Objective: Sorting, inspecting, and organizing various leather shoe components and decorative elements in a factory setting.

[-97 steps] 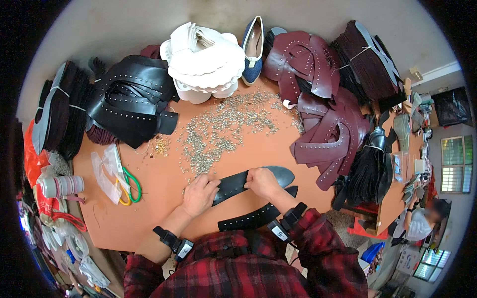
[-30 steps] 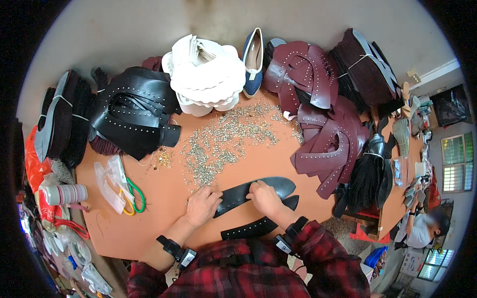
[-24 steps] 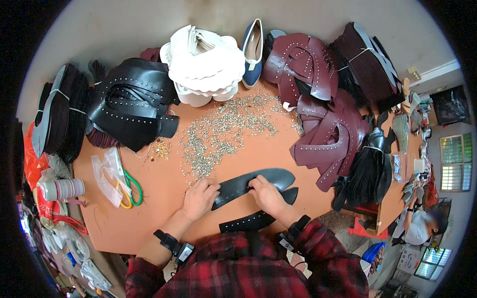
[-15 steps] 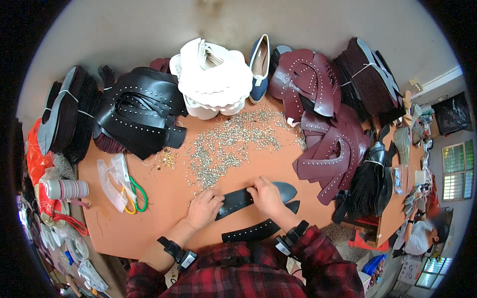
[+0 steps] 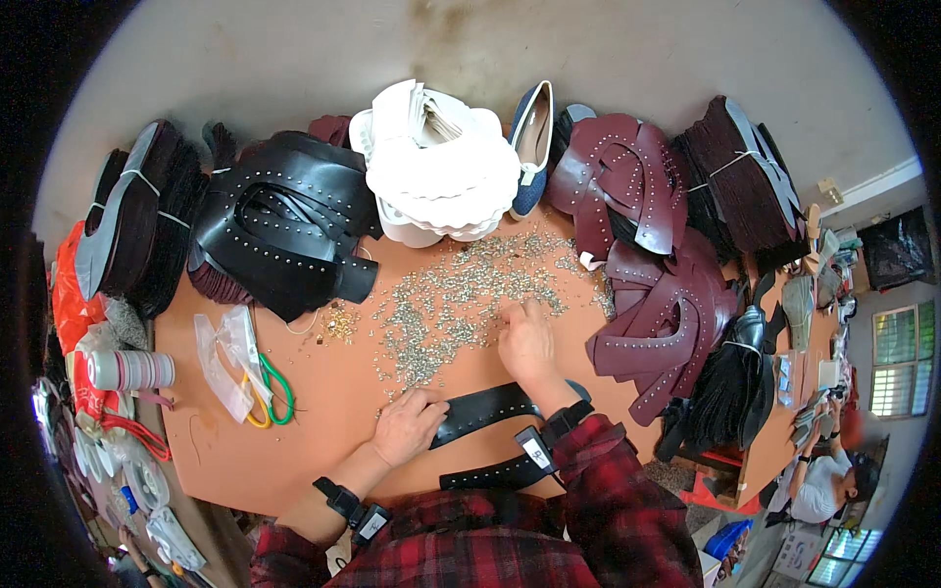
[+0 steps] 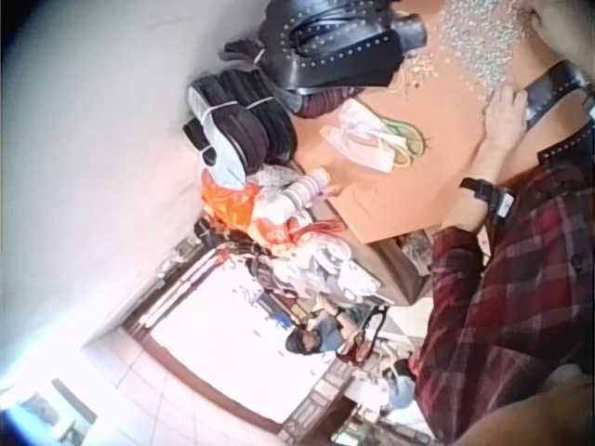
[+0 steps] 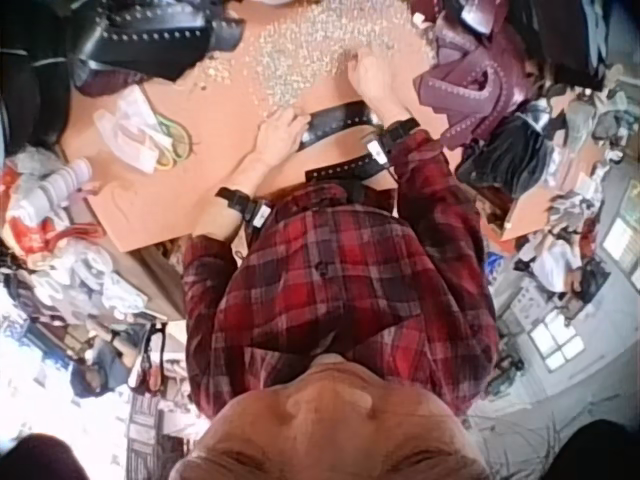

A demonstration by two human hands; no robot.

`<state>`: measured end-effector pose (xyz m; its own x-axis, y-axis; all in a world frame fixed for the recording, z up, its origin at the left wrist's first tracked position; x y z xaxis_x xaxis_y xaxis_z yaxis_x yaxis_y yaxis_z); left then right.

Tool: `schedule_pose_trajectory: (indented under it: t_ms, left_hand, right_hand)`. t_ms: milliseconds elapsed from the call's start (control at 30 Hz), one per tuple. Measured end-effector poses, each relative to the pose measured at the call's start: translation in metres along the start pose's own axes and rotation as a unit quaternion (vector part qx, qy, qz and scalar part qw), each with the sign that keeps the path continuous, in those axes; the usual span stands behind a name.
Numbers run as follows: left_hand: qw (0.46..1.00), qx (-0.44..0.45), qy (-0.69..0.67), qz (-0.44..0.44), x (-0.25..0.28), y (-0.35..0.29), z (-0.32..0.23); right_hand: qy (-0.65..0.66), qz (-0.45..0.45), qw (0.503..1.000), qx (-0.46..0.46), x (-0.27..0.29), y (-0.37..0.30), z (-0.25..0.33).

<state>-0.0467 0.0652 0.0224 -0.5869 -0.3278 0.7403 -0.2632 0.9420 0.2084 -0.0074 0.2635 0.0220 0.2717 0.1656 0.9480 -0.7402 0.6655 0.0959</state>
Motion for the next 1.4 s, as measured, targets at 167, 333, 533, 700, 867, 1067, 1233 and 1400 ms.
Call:
schedule_pose_trajectory:
  t_ms: [167, 333, 533, 700, 867, 1067, 1233, 1400]
  left_hand:
    - [1.0, -0.002, -0.006, -0.002, -0.001, 0.0, 0.001]
    - [1.0, -0.006, -0.007, -0.004, -0.001, 0.002, -0.002]
    - [1.0, -0.006, 0.0, -0.005, -0.001, 0.0, 0.0]
    - [1.0, -0.007, -0.014, -0.006, 0.0, 0.002, 0.0]
    - [1.0, -0.006, 0.001, -0.013, 0.004, -0.002, -0.003]
    - [1.0, -0.017, -0.012, -0.012, -0.002, 0.003, -0.004]
    - [1.0, -0.009, 0.004, -0.01, -0.001, 0.0, -0.002]
    - [1.0, -0.015, 0.008, -0.025, 0.0, 0.001, -0.001]
  right_hand:
    - [0.14, 0.013, 0.988, 0.07, 0.0, 0.005, 0.023]
    - [0.118, 0.034, 0.988, 0.09, -0.014, 0.007, 0.03]
    - [0.04, 0.082, 0.986, 0.137, -0.02, 0.011, 0.041]
    - [-0.048, 0.079, 0.964, 0.249, -0.012, 0.008, 0.064]
    - [-0.101, 0.116, 0.96, 0.235, -0.012, 0.008, 0.067]
    - [-0.015, 0.088, 0.986, 0.138, -0.021, 0.0, 0.035]
    - [0.121, 0.092, 0.987, 0.06, 0.012, -0.044, 0.023]
    - [0.14, 0.132, 0.978, 0.078, 0.004, -0.109, 0.021]
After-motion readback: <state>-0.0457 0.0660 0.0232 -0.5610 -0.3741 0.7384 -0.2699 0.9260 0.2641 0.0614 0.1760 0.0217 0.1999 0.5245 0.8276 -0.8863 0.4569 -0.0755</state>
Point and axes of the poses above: each hand's wrist, its own y-axis towards the middle knuckle, its own x-axis out of the back of the hand, z = x × y, the point moved 9 cm from there along y, towards the middle knuckle, and after that the axes turned 1 degree about -y, right-handed, at the moved point
